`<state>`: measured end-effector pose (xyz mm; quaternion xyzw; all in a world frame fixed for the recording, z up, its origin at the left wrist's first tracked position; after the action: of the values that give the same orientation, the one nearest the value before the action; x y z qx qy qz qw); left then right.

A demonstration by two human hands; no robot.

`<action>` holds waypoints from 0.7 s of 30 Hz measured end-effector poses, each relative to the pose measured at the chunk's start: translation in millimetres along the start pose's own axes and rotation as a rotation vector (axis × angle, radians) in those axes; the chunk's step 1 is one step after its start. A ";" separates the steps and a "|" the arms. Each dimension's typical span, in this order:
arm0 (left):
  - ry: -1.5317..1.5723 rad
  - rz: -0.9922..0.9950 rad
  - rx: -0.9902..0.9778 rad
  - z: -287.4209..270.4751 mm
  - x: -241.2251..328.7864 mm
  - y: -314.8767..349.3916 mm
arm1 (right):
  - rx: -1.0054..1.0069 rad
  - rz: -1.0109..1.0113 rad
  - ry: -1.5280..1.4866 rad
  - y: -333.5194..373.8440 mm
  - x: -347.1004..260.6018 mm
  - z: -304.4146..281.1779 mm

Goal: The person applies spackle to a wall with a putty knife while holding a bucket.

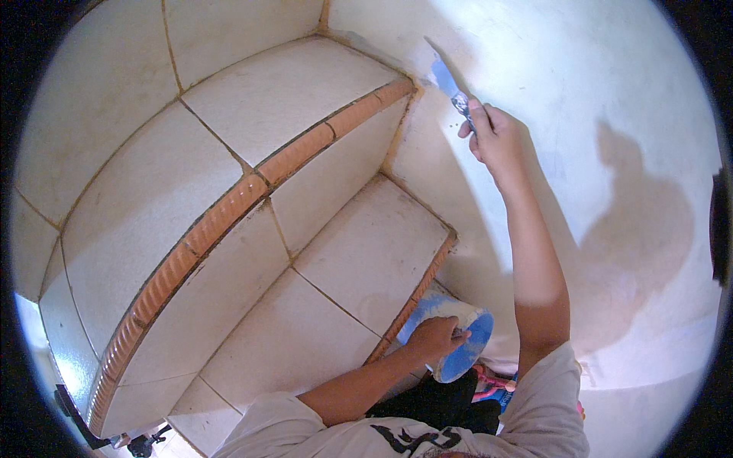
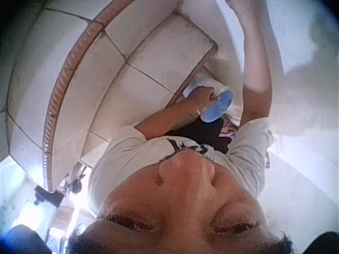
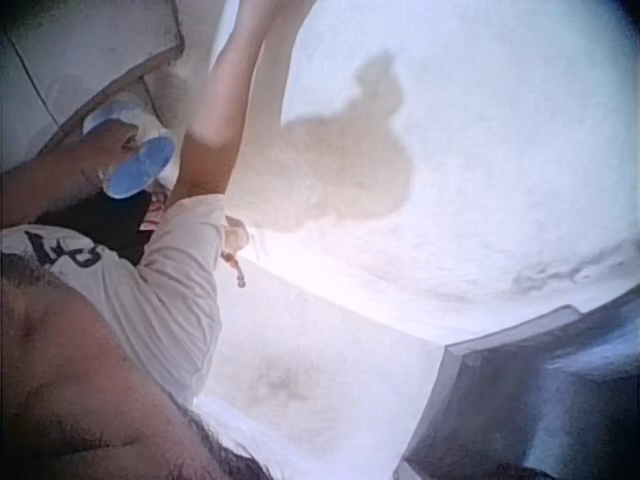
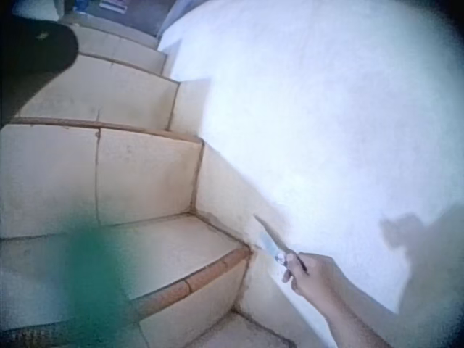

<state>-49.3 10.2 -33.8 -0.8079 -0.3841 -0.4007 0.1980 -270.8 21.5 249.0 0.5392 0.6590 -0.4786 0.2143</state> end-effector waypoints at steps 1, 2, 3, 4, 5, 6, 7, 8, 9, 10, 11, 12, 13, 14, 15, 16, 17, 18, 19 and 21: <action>0.002 0.000 0.003 1.0 0.3 0.1 | 0.004 -0.008 -0.002 -7.7 5.9 5.3; -0.008 0.013 0.023 1.9 0.4 -0.2 | 0.009 -0.016 -0.005 -11.5 11.8 6.0; -0.018 0.025 0.042 2.9 0.1 -0.7 | 0.016 -0.006 0.068 -12.3 16.9 -2.0; -0.025 0.029 0.066 1.1 -0.3 0.7 | 0.014 0.004 0.138 -9.6 11.8 -6.9; -0.011 0.018 0.044 0.6 -1.0 1.4 | 0.012 0.013 0.207 -6.3 10.1 -11.2; 0.004 0.008 0.023 -0.2 -1.8 1.3 | 0.059 -0.049 0.186 -2.5 17.8 -15.6; 0.019 0.004 0.003 -1.7 -0.4 0.2 | 0.109 -0.114 0.168 4.2 21.3 -18.7; 0.019 0.009 -0.001 -2.0 0.9 -0.3 | 0.159 -0.180 0.150 9.7 24.2 -21.6; 0.020 0.014 -0.005 -2.2 2.2 -0.8 | 0.145 -0.129 0.129 13.1 30.1 -23.5; 0.017 0.019 -0.009 -2.8 2.9 -1.0 | 0.132 -0.079 0.106 20.1 18.6 -18.7; 0.003 0.008 -0.020 -3.7 2.3 -0.7 | 0.120 -0.026 0.077 24.1 11.1 -13.1; -0.011 -0.003 -0.032 -4.6 1.6 -0.6 | 0.091 -0.024 0.111 22.4 6.4 -6.4; -0.027 -0.013 -0.045 -5.7 1.3 -0.3 | 0.063 -0.022 0.144 17.2 2.4 -0.1; -0.025 -0.012 -0.049 -8.2 3.4 -0.3 | 0.041 -0.018 0.182 11.1 0.7 2.0; -0.024 -0.010 -0.054 -10.7 5.4 -0.3 | 0.038 -0.072 0.191 2.6 4.2 4.3; -0.021 -0.008 -0.057 -11.8 7.0 0.1 | 0.033 -0.127 0.201 -5.4 7.1 9.6; -0.017 -0.001 -0.039 -9.1 6.3 -0.7 | 0.029 -0.183 0.211 -9.1 10.1 10.3; -0.014 0.007 -0.020 -4.7 4.0 -2.1 | 0.056 -0.178 0.236 -9.8 13.9 3.2; -0.004 0.003 0.004 -4.3 2.1 -1.4 | 0.068 -0.172 0.255 -9.0 13.3 1.3; 0.005 0.003 0.008 -2.1 -0.3 -1.0 | 0.090 -0.161 0.256 -6.8 19.9 -7.5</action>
<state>-51.2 9.4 -32.8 -0.8067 -0.3837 -0.4010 0.2028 -281.8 38.3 239.2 0.5503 0.6999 -0.4505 0.0653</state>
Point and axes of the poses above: each hand's wrist, its own y-axis away from the middle knuckle, its own z-axis out of the palm, x = y × z, the point moved 3 cm from there along -y, towards the middle knuckle, and after that the axes turned 12 degrees about -y, right-handed, at the moved point
